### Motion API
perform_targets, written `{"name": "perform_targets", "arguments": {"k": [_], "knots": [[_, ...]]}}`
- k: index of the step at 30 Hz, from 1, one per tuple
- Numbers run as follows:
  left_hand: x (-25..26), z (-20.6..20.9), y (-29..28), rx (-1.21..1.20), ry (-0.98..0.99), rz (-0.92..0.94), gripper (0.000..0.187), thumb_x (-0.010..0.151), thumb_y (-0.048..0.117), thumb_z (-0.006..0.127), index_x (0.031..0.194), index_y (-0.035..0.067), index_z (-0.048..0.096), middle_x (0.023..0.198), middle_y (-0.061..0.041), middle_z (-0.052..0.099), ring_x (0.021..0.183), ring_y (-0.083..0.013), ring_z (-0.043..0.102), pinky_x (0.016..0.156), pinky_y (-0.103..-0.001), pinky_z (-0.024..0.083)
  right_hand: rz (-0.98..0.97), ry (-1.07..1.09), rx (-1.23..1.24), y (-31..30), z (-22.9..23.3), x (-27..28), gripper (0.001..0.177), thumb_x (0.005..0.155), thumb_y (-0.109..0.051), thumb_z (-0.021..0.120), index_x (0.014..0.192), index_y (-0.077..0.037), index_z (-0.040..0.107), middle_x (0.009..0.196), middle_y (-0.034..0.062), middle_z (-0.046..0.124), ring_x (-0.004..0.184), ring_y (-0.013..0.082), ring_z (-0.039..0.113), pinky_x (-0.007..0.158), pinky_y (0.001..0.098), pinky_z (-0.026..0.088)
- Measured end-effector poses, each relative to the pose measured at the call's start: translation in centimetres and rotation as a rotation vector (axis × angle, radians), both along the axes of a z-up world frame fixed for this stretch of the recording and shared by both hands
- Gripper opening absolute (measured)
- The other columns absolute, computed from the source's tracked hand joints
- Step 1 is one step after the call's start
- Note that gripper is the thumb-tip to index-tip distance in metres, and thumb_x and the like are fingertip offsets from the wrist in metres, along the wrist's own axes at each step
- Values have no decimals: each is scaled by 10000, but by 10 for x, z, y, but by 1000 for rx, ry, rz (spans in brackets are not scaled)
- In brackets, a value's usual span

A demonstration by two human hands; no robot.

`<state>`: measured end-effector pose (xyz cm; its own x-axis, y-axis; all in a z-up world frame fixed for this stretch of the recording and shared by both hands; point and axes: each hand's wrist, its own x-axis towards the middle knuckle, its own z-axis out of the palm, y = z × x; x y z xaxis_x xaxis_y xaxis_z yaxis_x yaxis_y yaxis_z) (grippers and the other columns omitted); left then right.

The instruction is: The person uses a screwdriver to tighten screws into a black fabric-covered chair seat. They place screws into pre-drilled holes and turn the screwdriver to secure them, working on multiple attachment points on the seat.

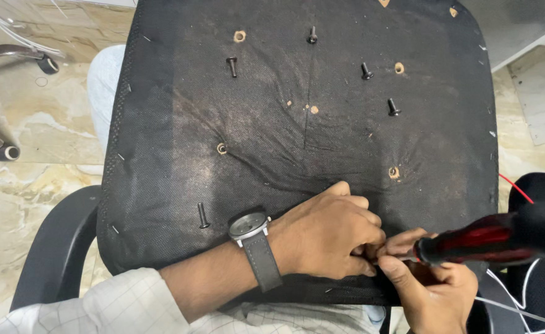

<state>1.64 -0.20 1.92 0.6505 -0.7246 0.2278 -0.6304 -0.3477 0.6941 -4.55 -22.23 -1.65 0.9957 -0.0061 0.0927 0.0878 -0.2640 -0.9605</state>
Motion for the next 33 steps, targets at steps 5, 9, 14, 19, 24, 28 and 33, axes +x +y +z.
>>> {"name": "perform_targets", "arguments": {"k": [5,9,14,19,24,28,33], "knots": [[4,2,0,51,93,-30,255,794,412,774,755,163,736,704,88,641,780,-115,573,854,-340,379,87,-37,37,-7,0,2,107,918,28,667,1023,49,675,1022,140,715,936,183,717,856,302,578],[3,4,-1,89,48,-40,237,826,396,761,754,170,748,698,74,647,787,-123,566,862,-343,372,107,-47,-51,-9,4,3,128,933,53,694,1057,76,721,1096,144,613,844,155,580,766,268,464],[2,2,2,27,-30,-39,217,804,373,765,770,160,744,761,72,672,805,-126,566,838,-340,375,137,-116,-1,1,6,0,159,876,12,737,1026,47,694,1067,121,667,910,149,693,817,273,567],[1,2,1,17,-16,-28,178,793,337,761,810,160,759,776,70,679,813,-126,567,837,-328,383,103,-207,29,11,10,-2,230,859,-12,800,1004,23,625,943,93,688,849,118,659,815,249,549],[3,3,1,0,16,-47,252,786,404,781,792,153,764,766,64,676,801,-128,556,837,-330,377,60,-69,57,11,15,-4,143,895,-20,742,995,33,655,968,111,699,868,132,667,788,257,542],[4,3,0,3,71,-60,213,808,398,771,809,185,779,745,90,676,769,-115,549,847,-323,377,62,-172,15,9,13,-6,97,968,-51,702,1024,24,677,1062,104,675,957,122,655,847,246,524],[0,2,2,-62,-13,-27,198,813,379,773,821,182,773,755,88,652,807,-105,561,847,-324,375,65,-108,-85,0,15,-5,131,924,-7,734,1043,36,702,969,108,680,809,94,621,771,232,483]]}}
